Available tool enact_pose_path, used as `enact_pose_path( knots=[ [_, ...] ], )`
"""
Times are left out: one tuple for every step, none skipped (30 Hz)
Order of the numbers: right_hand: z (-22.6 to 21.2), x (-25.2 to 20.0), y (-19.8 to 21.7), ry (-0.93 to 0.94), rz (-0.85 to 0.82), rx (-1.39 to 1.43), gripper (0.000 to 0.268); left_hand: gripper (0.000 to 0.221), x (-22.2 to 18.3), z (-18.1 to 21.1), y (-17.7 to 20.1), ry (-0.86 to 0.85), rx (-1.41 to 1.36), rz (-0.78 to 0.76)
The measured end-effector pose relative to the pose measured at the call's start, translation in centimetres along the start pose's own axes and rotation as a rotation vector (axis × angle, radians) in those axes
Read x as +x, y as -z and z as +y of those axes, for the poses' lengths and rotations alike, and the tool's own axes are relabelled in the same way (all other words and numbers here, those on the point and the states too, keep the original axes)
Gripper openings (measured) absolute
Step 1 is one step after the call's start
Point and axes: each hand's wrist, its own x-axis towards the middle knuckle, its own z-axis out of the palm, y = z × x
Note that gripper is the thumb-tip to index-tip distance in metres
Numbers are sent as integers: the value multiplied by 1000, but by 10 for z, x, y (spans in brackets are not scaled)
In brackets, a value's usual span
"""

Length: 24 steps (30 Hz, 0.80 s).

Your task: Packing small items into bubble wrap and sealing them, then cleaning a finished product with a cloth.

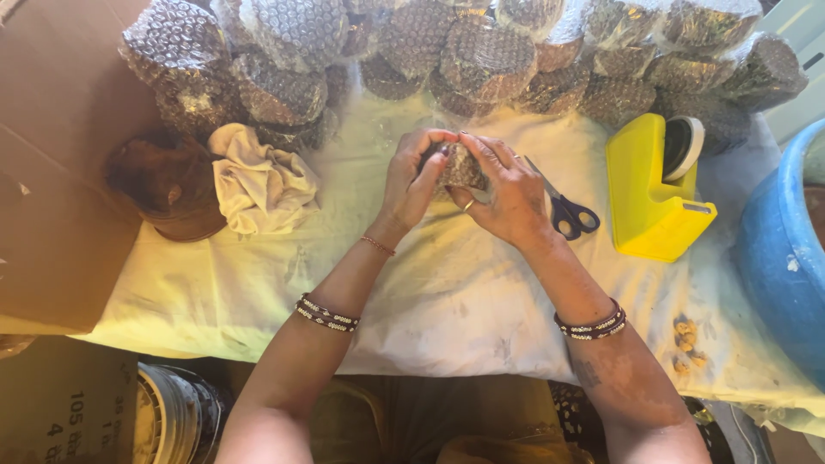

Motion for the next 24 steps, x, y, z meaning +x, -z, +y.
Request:
enact_pose_path(
  knots=[
    [1, 1, 3, 3, 0, -2, 74, 26, -1, 0, 0, -2, -2, 3],
    [1, 2, 6, 16, 14, -45, 71, 33, -2, -1, 0, 55, -157, 5],
    [1, 3, 9, 30, 29, -88, 68, 41, -2, -1, 0, 112, -312, 6],
    [7, 3, 7, 30, 30, -90, 68, 41, -1, -5, -1, 110, -314, 6],
    [13, 3, 6, -47, 35, -81, 63, 41, 0, -9, -2, 150, -213, 56],
    [19, 3, 5, -125, 41, -73, 58, 41, 2, -13, -3, 188, -113, 104],
    [23, 5, 2, -125, 44, -76, 58, 41, 2, -16, -4, 185, -115, 102],
    [27, 6, 1, -294, 78, 121, 53, 44, 3, -19, -5, 228, -91, 123],
    [30, 7, -1, -460, 112, 320, 50, 48, 4, -22, -6, 272, -66, 143],
    [46, 3, -9, -459, 115, 317, 50, 48, 4, -23, -7, 268, -68, 141],
    [60, -1, -17, -521, 147, 433, 46, 52, 3, -25, -7, 325, -12, 152],
    [75, -4, -25, -581, 178, 551, 43, 56, 4, -27, -7, 380, 47, 164],
    [72, -1, -20, -578, 181, 550, 43, 56, 4, -31, -9, 376, 46, 164],
    [68, 2, -15, -664, 213, 718, 39, 57, 4, -34, -10, 399, 50, 170],
    [64, 5, -11, -748, 245, 887, 36, 57, 4, -38, -12, 422, 53, 177],
    [66, 9, -9, -746, 248, 886, 36, 57, 5, -38, -13, 418, 52, 177],
    [68, 13, -7, -778, 294, 968, 36, 58, 6, -38, -14, 446, 45, 155],
    [70, 17, -5, -811, 339, 1050, 36, 59, 7, -38, -15, 474, 38, 133],
    [72, 25, -1, -810, 341, 1048, 36, 59, 6, -40, -18, 472, 36, 133],
    [73, 33, 1, -839, 364, 1087, 40, 59, 4, -43, -20, 455, 70, 129],
    [76, 41, 4, -868, 387, 1126, 44, 58, 2, -46, -23, 438, 103, 124],
    [83, 54, 4, -868, 390, 1124, 44, 58, 2, -43, -22, 437, 101, 121],
    [92, 66, 4, -854, 409, 1158, 47, 58, 2, -40, -22, 441, 93, 98],
    [100, 78, 4, -841, 429, 1192, 50, 58, 2, -37, -22, 445, 86, 73]
  ],
)
